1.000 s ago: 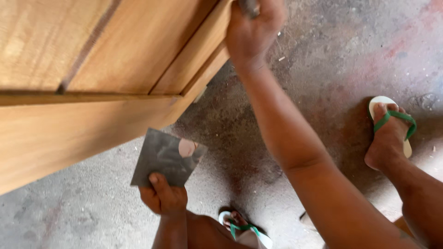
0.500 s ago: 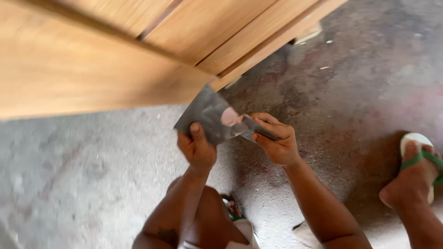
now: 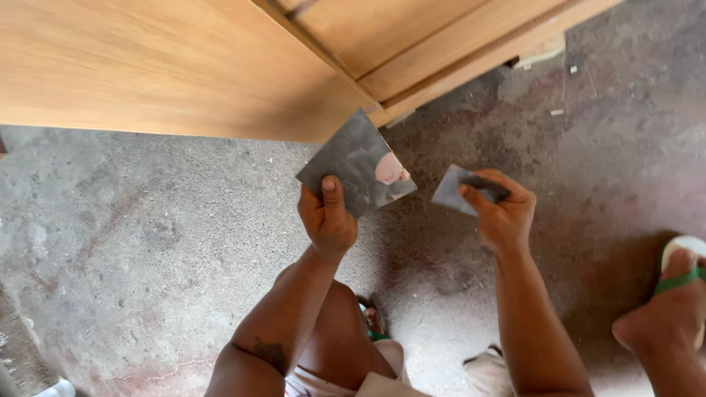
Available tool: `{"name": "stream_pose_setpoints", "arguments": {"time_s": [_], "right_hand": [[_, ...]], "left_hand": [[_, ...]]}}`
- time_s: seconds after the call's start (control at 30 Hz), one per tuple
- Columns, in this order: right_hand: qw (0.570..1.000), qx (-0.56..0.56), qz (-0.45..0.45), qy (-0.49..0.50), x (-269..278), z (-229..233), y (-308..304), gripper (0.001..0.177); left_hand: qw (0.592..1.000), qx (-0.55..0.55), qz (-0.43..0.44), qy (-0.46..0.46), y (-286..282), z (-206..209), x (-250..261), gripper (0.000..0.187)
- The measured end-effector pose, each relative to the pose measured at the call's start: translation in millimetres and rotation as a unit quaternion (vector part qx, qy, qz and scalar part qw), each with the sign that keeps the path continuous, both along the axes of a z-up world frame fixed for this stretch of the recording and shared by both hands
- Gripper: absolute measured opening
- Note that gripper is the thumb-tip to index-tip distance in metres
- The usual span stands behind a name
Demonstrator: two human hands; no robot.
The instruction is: The person applies a pinkish filler material to gaps and imperfections on a wooden door using small metal scrapers. They spread the material along the seams and joints of the wood panels, working from top to bottom while holding a scraper in each hand.
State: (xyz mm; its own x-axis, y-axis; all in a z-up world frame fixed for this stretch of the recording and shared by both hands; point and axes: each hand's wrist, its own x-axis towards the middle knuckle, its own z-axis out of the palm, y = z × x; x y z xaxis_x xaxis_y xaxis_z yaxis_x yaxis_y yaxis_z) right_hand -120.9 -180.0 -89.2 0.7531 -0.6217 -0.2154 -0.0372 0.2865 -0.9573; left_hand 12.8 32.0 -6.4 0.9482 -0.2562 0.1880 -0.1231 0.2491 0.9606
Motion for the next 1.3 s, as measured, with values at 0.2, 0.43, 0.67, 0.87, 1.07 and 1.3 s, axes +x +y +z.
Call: {"name": "stream_pose_setpoints", "arguments": {"time_s": [0.2,0.43,0.67,0.87,1.07,1.3], "right_hand": [[0.991,-0.13,-0.025,0.0,7.9,6.6,-0.5,0.016],[0.979,0.173,-0.101,-0.038,-4.7,-38.2,21.1,0.022],[0.976,0.181,-0.114,-0.051,-15.2,-56.1,23.4,0.021],[0.976,0.168,-0.13,-0.048,-13.3,-54.4,10.9,0.019],[0.993,-0.088,-0.059,0.046,-8.8,-24.9,20.1,0.013],[0.871,-0.476,0.003,-0.126,15.3,62.6,5.7,0.01]], "left_hand": [[0.996,-0.065,0.004,0.058,6.6,2.6,2.9,0.036],[0.999,-0.032,0.026,0.034,9.2,5.3,1.7,0.035],[0.998,-0.034,0.02,0.038,11.7,7.8,3.7,0.037],[1.0,0.003,0.006,0.003,23.5,3.5,1.1,0.037],[1.0,0.013,0.025,-0.012,26.5,3.6,5.7,0.038],[0.998,0.062,-0.014,-0.031,21.0,6.9,0.1,0.038]]}}
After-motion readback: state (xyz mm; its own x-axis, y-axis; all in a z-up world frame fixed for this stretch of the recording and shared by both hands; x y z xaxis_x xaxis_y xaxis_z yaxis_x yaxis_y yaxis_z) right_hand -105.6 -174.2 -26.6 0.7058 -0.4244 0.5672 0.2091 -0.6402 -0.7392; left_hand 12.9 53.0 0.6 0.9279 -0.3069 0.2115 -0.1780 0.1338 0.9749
